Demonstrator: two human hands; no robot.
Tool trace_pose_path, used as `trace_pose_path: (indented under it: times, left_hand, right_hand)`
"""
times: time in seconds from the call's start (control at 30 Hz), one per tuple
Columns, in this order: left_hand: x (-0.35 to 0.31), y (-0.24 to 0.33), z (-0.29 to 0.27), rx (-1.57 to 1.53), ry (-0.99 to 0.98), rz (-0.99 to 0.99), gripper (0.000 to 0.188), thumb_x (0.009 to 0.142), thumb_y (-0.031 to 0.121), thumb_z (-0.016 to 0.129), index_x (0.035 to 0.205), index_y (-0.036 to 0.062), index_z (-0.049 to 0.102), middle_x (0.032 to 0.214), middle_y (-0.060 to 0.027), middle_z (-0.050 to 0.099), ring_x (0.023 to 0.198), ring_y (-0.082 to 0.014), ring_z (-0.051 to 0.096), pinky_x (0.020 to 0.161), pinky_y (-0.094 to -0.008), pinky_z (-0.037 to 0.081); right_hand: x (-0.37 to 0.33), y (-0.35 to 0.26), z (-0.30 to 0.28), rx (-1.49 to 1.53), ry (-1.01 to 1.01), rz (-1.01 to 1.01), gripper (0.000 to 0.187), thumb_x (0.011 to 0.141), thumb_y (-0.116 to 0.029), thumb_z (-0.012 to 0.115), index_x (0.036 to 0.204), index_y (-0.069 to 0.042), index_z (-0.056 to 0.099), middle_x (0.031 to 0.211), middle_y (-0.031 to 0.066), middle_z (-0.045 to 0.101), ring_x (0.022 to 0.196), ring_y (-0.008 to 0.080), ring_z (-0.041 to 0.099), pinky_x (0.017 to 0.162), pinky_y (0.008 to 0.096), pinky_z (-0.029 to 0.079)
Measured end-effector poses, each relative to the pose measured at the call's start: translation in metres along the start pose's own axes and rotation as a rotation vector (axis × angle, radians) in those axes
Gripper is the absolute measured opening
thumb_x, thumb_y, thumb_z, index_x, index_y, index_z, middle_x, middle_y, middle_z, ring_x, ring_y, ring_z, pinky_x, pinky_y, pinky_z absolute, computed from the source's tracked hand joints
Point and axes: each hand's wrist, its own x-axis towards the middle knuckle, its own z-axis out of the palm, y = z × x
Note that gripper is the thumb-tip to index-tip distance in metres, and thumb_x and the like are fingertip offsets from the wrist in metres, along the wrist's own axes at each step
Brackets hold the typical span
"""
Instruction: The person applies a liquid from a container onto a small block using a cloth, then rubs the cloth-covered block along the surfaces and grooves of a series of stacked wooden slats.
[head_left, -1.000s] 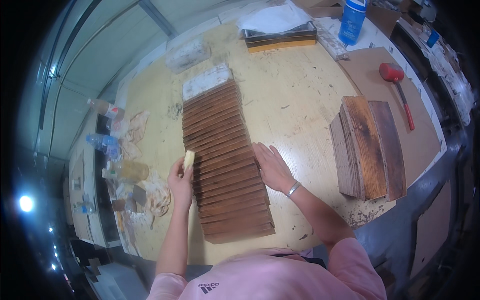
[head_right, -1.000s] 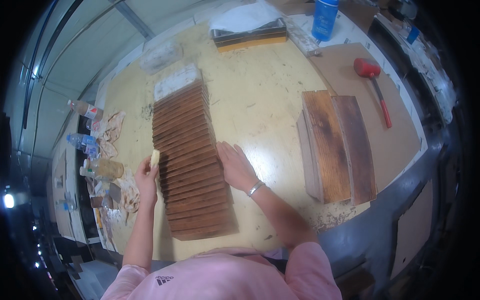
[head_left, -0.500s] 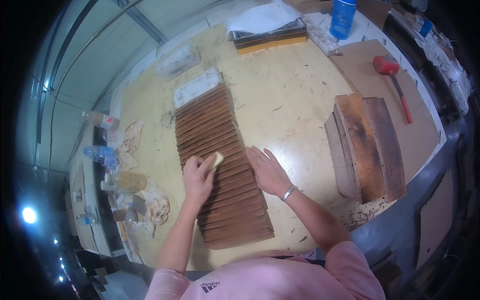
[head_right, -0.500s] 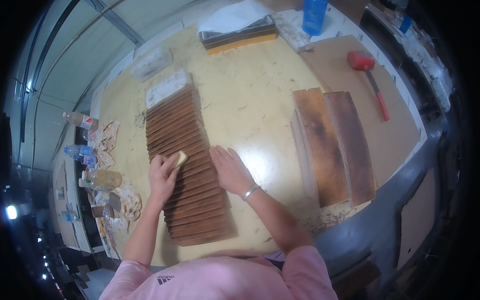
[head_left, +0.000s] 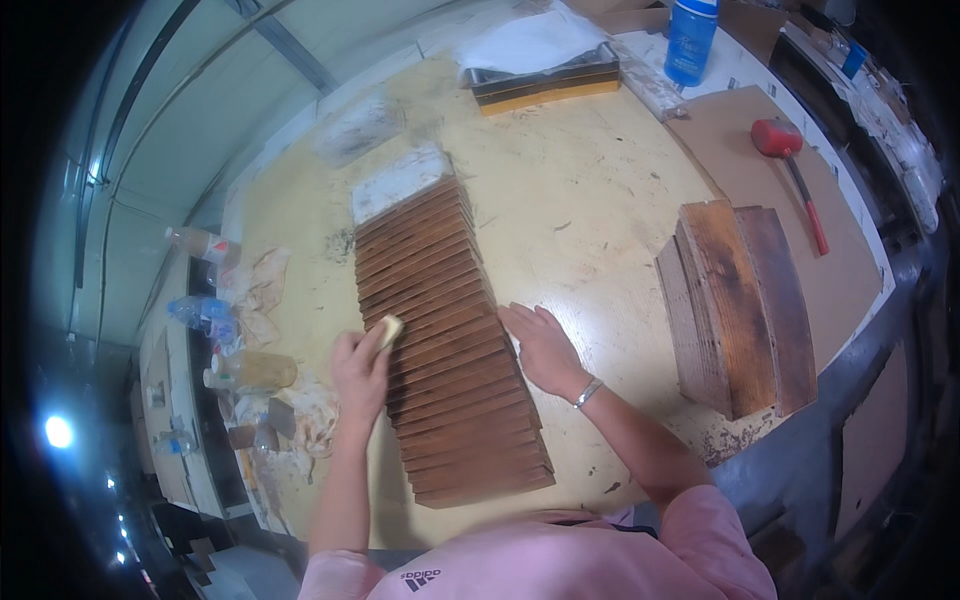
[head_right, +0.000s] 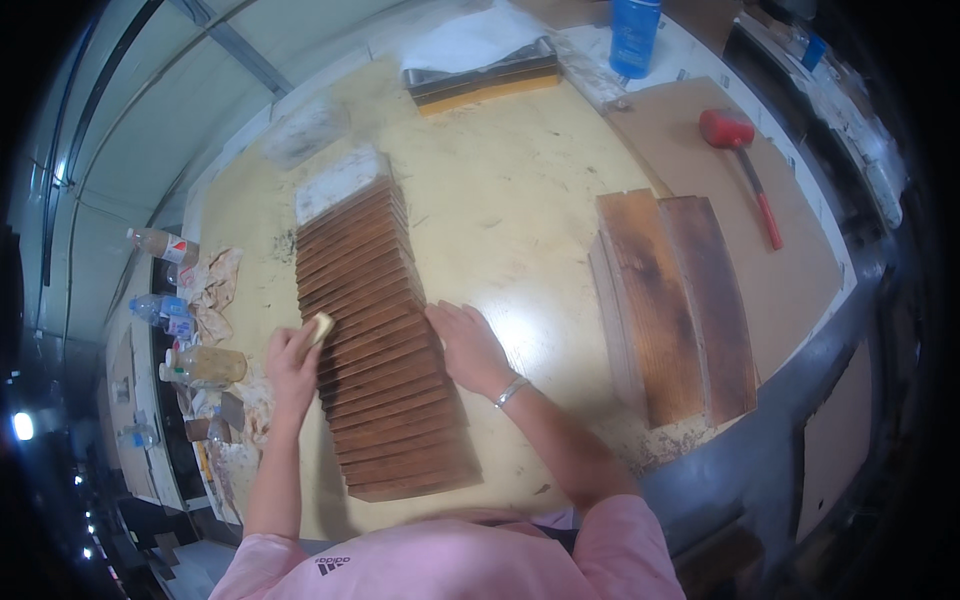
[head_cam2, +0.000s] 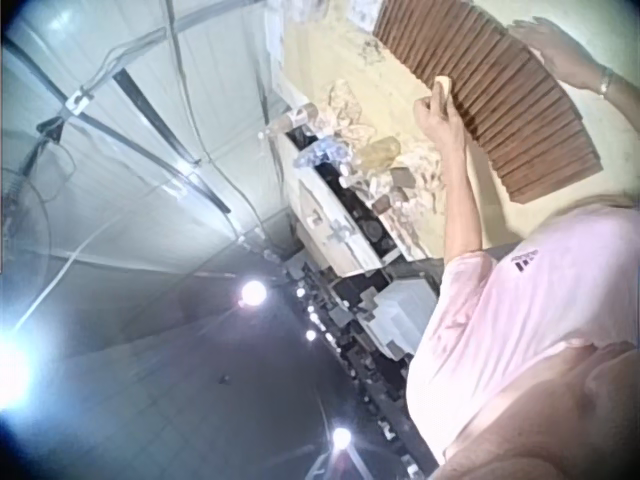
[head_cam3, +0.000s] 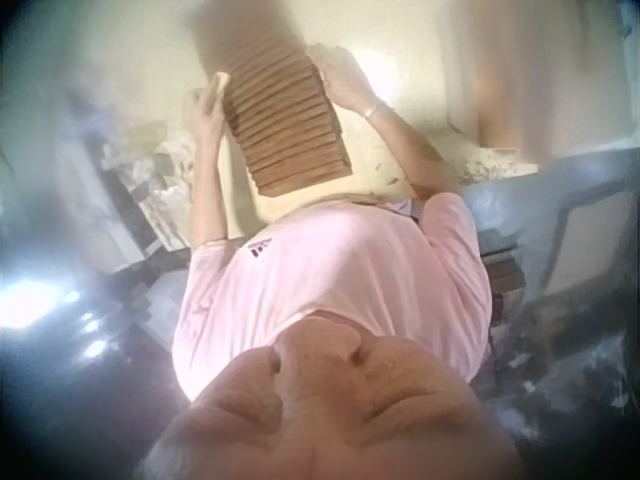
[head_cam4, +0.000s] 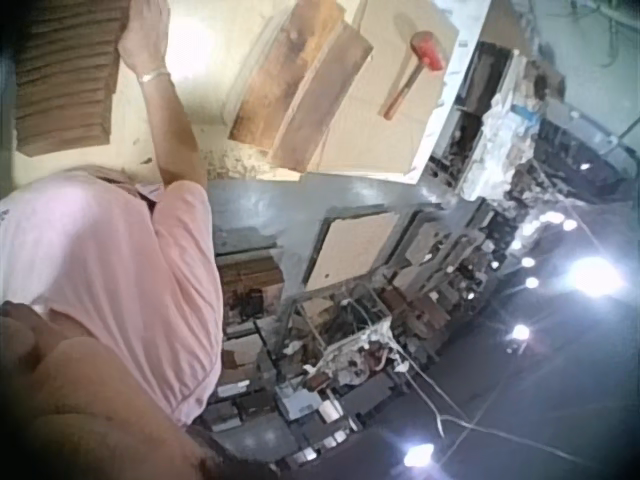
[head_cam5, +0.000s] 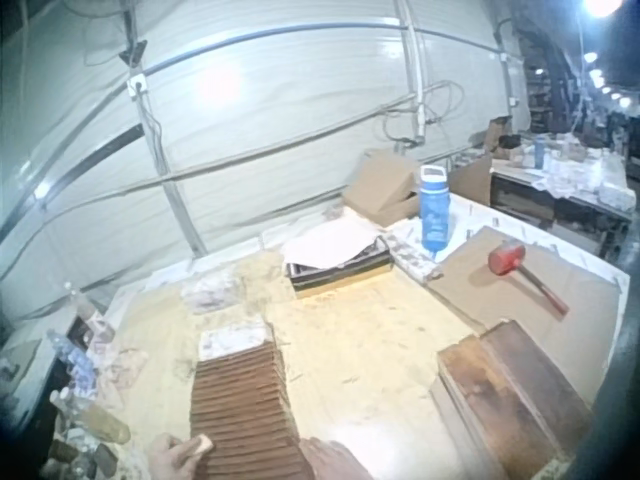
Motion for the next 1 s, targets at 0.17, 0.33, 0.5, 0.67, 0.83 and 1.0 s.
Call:
trace_pose_path:
  times: [0.17,0.33,0.5,0.67,0.83,1.0]
  left_hand:
    - [0.052,0.070,0.036,-0.154,-0.016,0.106,0.040,0.084,0.008,0.076,0.123,0.0141,0.073,0.095,-0.0107,0.060,0.088,-0.0285,0.059,0.080,-0.0385,0.047]
    - [0.030,0.003,0.028,-0.820,0.341,-0.680,0.040,0.101,0.012,0.062,0.140,0.0054,0.058,0.120,-0.0082,0.063,0.102,-0.0198,0.063,0.088,-0.0331,0.053]
    - [-0.019,-0.040,0.013,-1.066,0.472,-1.029,0.042,0.104,0.010,0.057,0.145,0.0059,0.051,0.116,-0.0071,0.065,0.095,-0.0170,0.066,0.079,-0.0300,0.055]
    - [-0.008,-0.018,0.032,-1.145,0.381,-0.976,0.036,0.099,0.007,0.064,0.135,0.0039,0.061,0.106,-0.0053,0.066,0.092,-0.0143,0.064,0.075,-0.0268,0.052]
    - [0.041,0.029,0.047,-0.487,0.193,-0.304,0.033,0.092,0.008,0.072,0.125,0.0032,0.068,0.100,-0.0073,0.064,0.091,-0.0181,0.060,0.083,-0.0333,0.051]
    - [0.071,0.082,0.057,-0.213,-0.019,-0.017,0.040,0.084,0.014,0.078,0.123,0.0090,0.070,0.093,-0.0101,0.060,0.083,-0.0286,0.061,0.074,-0.0397,0.052]
  right_hand:
    - [0.023,0.020,0.022,0.213,0.166,0.034,0.061,0.087,0.007,0.045,0.147,0.000,0.048,0.148,0.0222,0.052,0.140,0.0366,0.046,0.119,0.0445,0.035]
    - [0.040,0.024,0.017,0.052,0.171,-0.023,0.060,0.089,0.004,0.049,0.149,0.003,0.043,0.147,0.0238,0.051,0.141,0.0369,0.044,0.120,0.0468,0.032]
    - [0.058,0.024,0.020,-0.119,0.132,-0.114,0.063,0.088,0.004,0.050,0.150,0.002,0.041,0.149,0.0233,0.050,0.143,0.0350,0.042,0.122,0.0473,0.028]
    - [0.064,0.031,0.012,-0.059,0.078,-0.116,0.063,0.088,0.005,0.050,0.150,0.001,0.041,0.149,0.0231,0.050,0.142,0.0353,0.044,0.121,0.0457,0.030]
    - [0.063,0.024,0.007,-0.051,0.124,-0.097,0.058,0.086,0.006,0.051,0.144,-0.001,0.049,0.143,0.0215,0.055,0.138,0.0362,0.047,0.118,0.0445,0.034]
    - [0.049,0.041,0.005,0.237,0.149,-0.021,0.054,0.084,0.000,0.060,0.138,-0.007,0.059,0.138,0.0185,0.060,0.132,0.0367,0.053,0.116,0.0459,0.040]
